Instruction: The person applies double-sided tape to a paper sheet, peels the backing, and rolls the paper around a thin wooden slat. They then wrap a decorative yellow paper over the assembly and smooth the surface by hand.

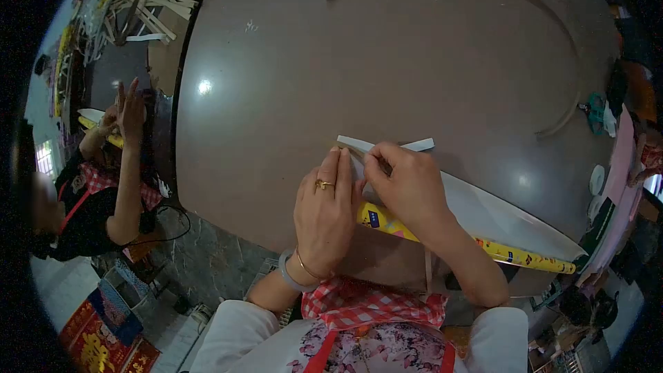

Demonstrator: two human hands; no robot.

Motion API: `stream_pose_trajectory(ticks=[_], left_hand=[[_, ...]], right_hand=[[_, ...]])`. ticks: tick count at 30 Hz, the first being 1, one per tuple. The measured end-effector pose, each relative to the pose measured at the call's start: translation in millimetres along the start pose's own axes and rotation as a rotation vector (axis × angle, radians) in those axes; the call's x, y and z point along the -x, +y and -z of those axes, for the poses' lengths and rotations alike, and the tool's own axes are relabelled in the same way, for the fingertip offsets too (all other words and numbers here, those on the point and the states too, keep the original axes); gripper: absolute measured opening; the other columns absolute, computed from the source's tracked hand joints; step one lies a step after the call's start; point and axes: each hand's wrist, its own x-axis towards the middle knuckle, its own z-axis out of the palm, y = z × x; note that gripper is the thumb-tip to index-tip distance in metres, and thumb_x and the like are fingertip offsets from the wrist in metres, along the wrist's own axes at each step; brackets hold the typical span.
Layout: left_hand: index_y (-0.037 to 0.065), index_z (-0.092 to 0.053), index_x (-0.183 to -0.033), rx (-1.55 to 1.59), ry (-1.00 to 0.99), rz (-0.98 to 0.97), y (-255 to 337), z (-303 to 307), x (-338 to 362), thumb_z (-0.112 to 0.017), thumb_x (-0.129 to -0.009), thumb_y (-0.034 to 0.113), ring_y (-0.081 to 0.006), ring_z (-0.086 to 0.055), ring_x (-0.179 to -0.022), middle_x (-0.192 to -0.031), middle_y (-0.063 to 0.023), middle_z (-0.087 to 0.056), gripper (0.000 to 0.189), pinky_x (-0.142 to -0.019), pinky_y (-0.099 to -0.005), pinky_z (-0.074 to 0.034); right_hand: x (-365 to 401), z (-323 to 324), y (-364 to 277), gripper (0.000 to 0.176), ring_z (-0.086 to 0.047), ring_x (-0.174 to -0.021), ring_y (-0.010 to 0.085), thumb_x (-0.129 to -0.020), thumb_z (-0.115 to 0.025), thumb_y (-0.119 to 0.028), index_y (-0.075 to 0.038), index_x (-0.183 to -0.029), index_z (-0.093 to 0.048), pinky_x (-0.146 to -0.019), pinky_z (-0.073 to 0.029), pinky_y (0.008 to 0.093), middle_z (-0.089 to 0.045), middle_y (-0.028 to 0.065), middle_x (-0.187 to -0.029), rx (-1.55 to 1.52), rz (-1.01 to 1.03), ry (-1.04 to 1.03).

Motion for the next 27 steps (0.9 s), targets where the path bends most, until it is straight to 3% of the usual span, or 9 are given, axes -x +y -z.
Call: stream_pose_trajectory(ticks=[13, 19, 27], left_hand=[[-0.008, -0.058, -0.116, -0.070, -0.044, -0.041, -1, -1, -1, -0.064, -0.085, 0.012, -0.0312, -0.057, -0.099, -0.120, -0.0191, -0.056, 0.038, -0.085, -0.0391, -0.048], [-0.010, -0.057, -0.116, -0.087, -0.064, -0.050, -1, 0, -2, -0.063, -0.086, 0.012, -0.0311, -0.058, -0.099, -0.120, -0.0214, -0.056, 0.037, -0.085, -0.0394, -0.047], [-0.010, -0.057, -0.115, -0.080, -0.074, -0.043, 1, 3, -6, -0.062, -0.088, 0.012, -0.0310, -0.059, -0.097, -0.119, -0.0217, -0.057, 0.035, -0.084, -0.0389, -0.047]], right_hand=[[3, -4, 1, 0.017, -0.067, -0.066, 0.0303, -0.087, -0.063, -0.019, -0.002, -0.086, -0.065, -0.060, -0.052, 0.0380, -0.067, 0.0140, -0.073, 0.086, 0.084, 0.056], [12, 5, -2, 0.020, -0.067, -0.063, 0.0280, -0.087, -0.064, -0.022, -0.004, -0.095, -0.066, -0.059, -0.051, 0.0376, -0.066, 0.0128, -0.069, 0.071, 0.086, 0.052], [26, 27, -3, 0.019, -0.064, -0.062, 0.0214, -0.086, -0.065, -0.021, -0.010, -0.101, -0.066, -0.056, -0.050, 0.0324, -0.065, 0.0095, -0.073, 0.102, -0.043, 0.053]])
